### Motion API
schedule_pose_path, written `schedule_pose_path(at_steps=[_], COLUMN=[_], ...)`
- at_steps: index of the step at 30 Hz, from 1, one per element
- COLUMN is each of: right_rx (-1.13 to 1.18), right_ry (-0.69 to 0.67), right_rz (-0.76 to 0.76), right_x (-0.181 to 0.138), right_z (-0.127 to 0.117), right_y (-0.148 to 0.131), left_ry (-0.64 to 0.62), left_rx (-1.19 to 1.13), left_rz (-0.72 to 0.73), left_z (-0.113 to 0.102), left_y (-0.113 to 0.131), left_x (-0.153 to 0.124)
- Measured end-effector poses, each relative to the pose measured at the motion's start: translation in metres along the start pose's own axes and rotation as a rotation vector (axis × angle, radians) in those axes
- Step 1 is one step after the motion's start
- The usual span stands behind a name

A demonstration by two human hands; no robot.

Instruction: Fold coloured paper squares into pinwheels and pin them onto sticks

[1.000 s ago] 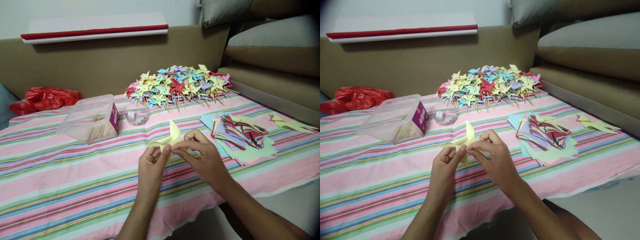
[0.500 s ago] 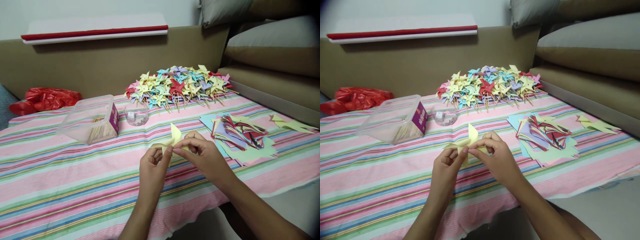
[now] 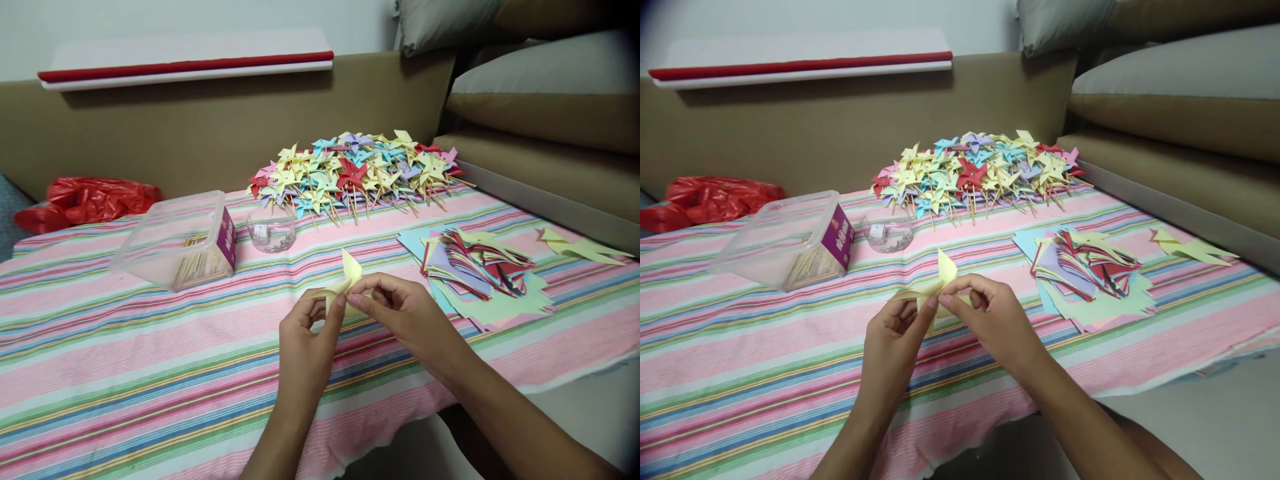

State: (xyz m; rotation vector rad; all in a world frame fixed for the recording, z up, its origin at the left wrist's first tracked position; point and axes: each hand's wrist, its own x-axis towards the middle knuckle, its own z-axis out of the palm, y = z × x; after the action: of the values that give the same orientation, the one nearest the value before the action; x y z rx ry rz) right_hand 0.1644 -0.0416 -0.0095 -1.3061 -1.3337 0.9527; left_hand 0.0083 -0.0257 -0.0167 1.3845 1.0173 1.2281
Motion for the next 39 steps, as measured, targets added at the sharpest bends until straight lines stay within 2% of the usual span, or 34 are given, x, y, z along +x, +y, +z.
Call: schedule_pose_path(at_steps=[13,18,21,26,33,39], right_rx=[0.077,0.318,0.367,0.331,0.335,0.39], right_ry=[0.046,0.061,0.035,-0.085,-0.106,-0.085], right_rz=[0.058,0.06,0.103,0.123,0.14,0.128], right_x=[0.0004,0.0015,0.002,-0.0001,-0.0005,0.0006], right_z=[0.0021,0.0052,0.0045,0.0005,-0.0005,0.0006], right_y=[0.0027,0.0034,0.0016,-0.0001,-0.0003,-0.0006], left_ry=[-0.079,-0.077,-0.082,-0.108,-0.105,-0.121], left_rx=[-0.036,-0.024,0.038,0.162,0.365,0.233], left_rz=[-0.023,0.008,0.043,0.115,0.185,0.121], left_z=[-0.0005,-0.0013,-0.0024,-0.0054,-0.0068,-0.0047], left_y=[-0.0015,-0.0036,-0.0035,-0.001,-0.0023,-0.0012], left_x=[-0.0008,-0.0002,-0.0004,-0.0016,-0.0025,-0.004])
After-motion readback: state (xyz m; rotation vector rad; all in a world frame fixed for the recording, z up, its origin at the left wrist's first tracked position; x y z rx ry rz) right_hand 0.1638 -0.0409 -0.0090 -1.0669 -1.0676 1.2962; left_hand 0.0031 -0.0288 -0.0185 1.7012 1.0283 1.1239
